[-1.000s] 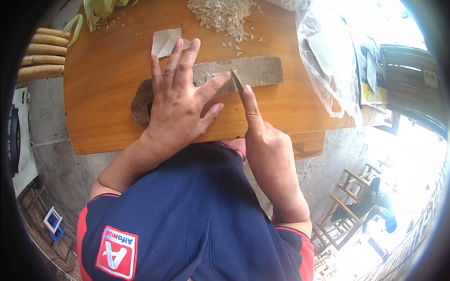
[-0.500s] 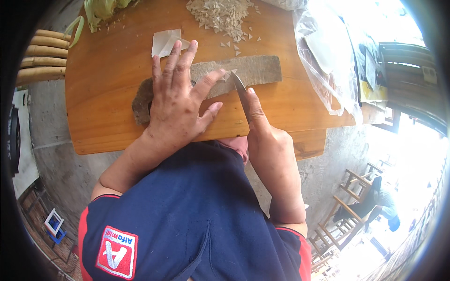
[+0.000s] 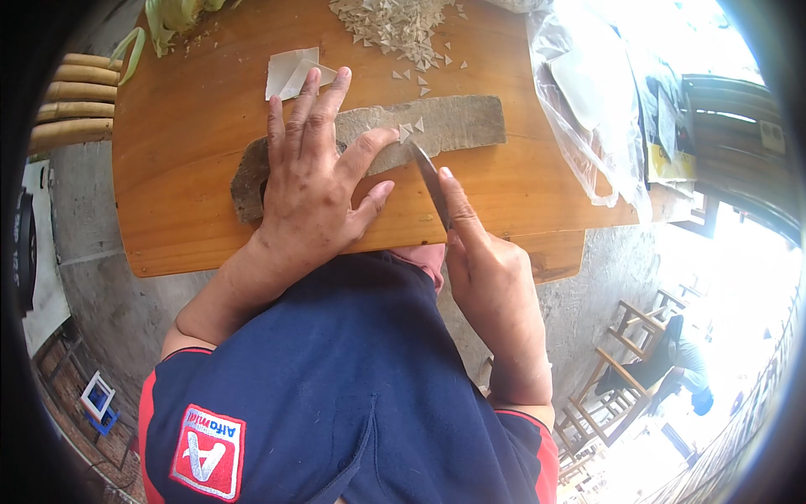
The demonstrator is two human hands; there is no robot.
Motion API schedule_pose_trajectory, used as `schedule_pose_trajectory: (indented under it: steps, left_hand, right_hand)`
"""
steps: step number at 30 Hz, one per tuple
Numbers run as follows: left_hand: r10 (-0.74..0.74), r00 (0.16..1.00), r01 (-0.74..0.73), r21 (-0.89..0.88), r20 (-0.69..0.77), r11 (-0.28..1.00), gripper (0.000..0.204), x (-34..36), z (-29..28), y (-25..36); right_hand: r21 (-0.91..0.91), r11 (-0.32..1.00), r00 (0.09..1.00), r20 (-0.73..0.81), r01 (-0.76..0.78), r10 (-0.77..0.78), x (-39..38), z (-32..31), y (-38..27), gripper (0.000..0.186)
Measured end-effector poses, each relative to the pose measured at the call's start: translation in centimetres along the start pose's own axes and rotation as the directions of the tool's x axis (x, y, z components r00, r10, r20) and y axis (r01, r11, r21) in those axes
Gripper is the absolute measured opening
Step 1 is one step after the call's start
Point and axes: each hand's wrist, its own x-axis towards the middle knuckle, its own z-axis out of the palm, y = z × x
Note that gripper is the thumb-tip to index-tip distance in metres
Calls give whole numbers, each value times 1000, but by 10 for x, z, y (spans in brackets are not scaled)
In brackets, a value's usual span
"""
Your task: The person uses a knife to cut a thin, translucent sheet into small triangular pieces on a wooden cutting board. The person repeatedly slices the material and accumulates the cut pieces on the board.
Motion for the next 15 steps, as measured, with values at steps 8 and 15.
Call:
schedule_pose_trajectory:
  steps: [8, 15]
  left_hand:
    - [-6, 1000, 6, -19, 6, 1000, 58, 1, 0, 0]
    - [26, 1000, -26, -42, 5, 999, 51, 0, -3, -1]
  right_hand:
    - [-58, 993, 994, -12, 107, -107, 4, -3, -1, 69]
    - [-134, 974, 983, 32, 181, -179, 16, -20, 7, 69]
